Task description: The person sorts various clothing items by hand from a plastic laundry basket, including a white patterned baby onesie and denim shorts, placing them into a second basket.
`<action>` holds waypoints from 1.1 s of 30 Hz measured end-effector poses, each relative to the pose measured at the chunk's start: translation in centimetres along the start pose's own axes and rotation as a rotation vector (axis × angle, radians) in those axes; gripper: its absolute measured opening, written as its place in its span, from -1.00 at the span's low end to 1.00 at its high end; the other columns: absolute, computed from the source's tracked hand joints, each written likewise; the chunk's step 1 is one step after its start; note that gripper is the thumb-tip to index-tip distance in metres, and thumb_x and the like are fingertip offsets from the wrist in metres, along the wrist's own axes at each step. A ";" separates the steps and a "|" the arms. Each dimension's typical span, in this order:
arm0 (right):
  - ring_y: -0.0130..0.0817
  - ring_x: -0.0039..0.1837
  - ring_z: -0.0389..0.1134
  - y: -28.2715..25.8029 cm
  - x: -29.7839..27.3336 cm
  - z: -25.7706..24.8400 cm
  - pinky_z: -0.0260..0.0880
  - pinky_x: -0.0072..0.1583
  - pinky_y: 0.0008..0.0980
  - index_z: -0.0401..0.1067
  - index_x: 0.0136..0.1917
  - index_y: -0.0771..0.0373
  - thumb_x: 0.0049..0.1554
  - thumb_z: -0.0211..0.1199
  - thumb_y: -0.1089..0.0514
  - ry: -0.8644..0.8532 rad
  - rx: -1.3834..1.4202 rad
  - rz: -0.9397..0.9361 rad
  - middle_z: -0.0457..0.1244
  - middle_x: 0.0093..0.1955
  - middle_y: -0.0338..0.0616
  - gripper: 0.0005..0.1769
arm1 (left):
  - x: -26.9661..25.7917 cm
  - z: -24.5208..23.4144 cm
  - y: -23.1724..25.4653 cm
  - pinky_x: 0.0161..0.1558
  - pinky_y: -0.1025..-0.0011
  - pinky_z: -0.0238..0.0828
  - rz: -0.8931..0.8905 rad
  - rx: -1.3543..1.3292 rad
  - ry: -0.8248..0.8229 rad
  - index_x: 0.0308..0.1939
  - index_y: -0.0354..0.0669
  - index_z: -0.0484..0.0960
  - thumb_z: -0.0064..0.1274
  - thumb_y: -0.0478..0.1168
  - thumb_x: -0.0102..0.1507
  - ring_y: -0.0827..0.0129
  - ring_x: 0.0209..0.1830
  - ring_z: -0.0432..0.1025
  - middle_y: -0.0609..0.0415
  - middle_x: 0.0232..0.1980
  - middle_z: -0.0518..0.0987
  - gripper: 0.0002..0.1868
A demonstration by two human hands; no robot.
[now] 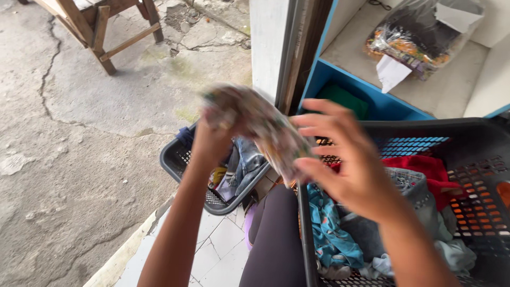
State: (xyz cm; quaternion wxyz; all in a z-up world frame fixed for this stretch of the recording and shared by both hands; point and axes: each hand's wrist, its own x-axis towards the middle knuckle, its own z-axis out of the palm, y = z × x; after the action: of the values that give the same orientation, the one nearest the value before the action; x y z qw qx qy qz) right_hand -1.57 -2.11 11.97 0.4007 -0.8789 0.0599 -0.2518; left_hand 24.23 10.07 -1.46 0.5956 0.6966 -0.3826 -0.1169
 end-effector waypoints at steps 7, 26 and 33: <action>-0.37 0.22 0.41 7.3 -7.2 -3.3 0.50 0.10 -0.35 0.35 0.32 0.17 0.02 0.37 0.22 0.034 -0.052 0.330 0.14 0.49 -0.16 -0.41 | 0.6 -4.1 -16.0 -0.25 0.19 0.42 -0.517 -0.084 0.220 0.17 -0.32 0.63 0.24 0.07 0.24 0.21 -0.23 0.49 -0.03 -0.13 0.61 -0.41; 0.03 0.18 0.37 14.1 -30.7 -1.5 0.36 0.16 -0.09 0.41 0.32 0.10 0.02 0.39 -0.02 -0.091 -0.495 0.866 0.35 0.25 -0.03 -0.40 | -7.0 33.9 1.1 0.18 -0.12 0.29 0.191 0.705 -1.072 0.20 -0.02 0.50 0.35 0.06 0.12 -0.09 0.36 0.23 -0.04 0.39 0.33 -0.36; -0.05 0.05 0.45 12.5 -29.9 -1.4 0.43 0.04 -0.12 0.48 0.11 0.13 0.06 0.36 0.03 0.199 -0.419 0.874 0.43 0.03 -0.14 -0.65 | -9.7 46.6 -7.9 0.29 -0.10 0.26 -0.268 0.797 -0.829 0.39 -0.17 0.27 0.50 0.17 -0.06 -0.05 0.45 0.23 -0.09 0.44 0.32 0.09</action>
State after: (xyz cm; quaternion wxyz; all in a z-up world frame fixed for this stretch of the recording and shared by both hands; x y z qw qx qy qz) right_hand -26.92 -2.29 -8.24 0.2757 -0.8050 0.5101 -0.1255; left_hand -8.07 -17.94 -23.78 0.0685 0.8051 -0.5067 -0.3007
